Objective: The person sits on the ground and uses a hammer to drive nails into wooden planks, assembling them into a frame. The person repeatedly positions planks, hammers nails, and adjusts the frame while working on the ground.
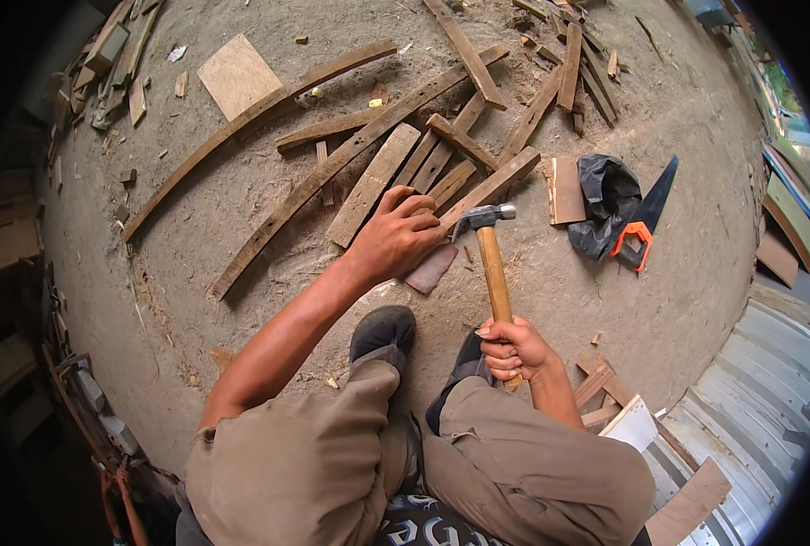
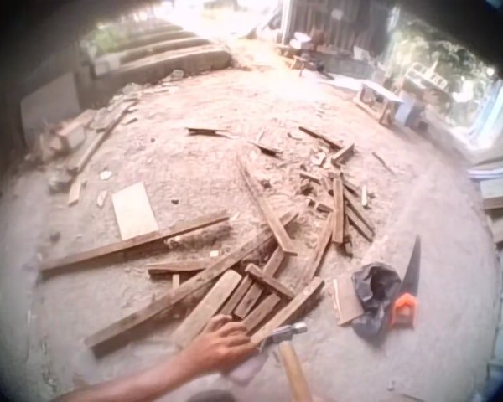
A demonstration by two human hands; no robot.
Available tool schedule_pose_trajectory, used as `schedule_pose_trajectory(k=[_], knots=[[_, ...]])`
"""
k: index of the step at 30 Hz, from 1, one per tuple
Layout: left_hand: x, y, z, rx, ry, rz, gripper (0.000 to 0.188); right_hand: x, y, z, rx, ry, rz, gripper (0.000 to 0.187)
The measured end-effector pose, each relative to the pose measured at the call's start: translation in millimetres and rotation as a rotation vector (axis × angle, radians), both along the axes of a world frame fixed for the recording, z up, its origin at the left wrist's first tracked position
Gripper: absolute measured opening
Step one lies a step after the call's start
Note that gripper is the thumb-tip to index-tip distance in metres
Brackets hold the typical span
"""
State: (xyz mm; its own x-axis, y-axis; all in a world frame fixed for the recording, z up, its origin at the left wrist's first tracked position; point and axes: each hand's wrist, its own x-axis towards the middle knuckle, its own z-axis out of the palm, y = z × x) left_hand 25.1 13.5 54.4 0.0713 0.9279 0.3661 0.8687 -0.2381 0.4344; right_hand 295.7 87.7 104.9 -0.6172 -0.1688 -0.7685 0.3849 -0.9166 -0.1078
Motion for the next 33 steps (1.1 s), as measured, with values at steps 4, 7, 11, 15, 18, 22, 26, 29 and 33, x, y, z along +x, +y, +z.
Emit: schedule_pose_trajectory(k=[4,7,11,15,18,22,26,29,33], knots=[[10.5,-9.6,-12.4,-0.084,-0.208,0.094,0.013,-10.1,-9.2,3.7,0.105,-0.087,0.032,0.031],[12.0,-9.5,-15.3,-0.068,-0.308,0.079,0.015,0.1,-6.8,-3.7,-0.043,-0.005,-0.037,0.033],[4.9,-10.3,-14.8,-0.133,-0.359,-0.003,0.012,-1.5,-11.7,-1.5,0.055,-0.036,0.018,0.035],[5.4,-15.0,-16.1,-0.231,-0.483,-0.008,0.014,4.0,-8.2,-6.4,0.033,0.044,0.026,0.031],[6.2,-14.1,-9.3,-0.312,-0.314,-0.02,0.019,4.0,-2.7,-7.6,-0.003,0.119,-0.037,0.029],[11.8,-13.0,-12.4,-0.39,-0.095,0.011,0.023,-1.5,-5.1,-8.5,0.033,0.115,-0.072,0.029],[11.2,-12.3,-13.3,-0.401,-0.063,-0.007,0.023,3.0,-7.5,-12.7,0.006,0.117,-0.077,0.03],[7.6,-16.6,-13.9,-0.384,-0.088,-0.04,0.023,3.3,-8.0,-11.3,0.006,0.112,-0.054,0.03],[0.9,-16.4,-11.3,-0.314,-0.133,-0.101,0.023,13.7,-9.2,-22.1,-0.313,0.212,-0.222,0.031]])
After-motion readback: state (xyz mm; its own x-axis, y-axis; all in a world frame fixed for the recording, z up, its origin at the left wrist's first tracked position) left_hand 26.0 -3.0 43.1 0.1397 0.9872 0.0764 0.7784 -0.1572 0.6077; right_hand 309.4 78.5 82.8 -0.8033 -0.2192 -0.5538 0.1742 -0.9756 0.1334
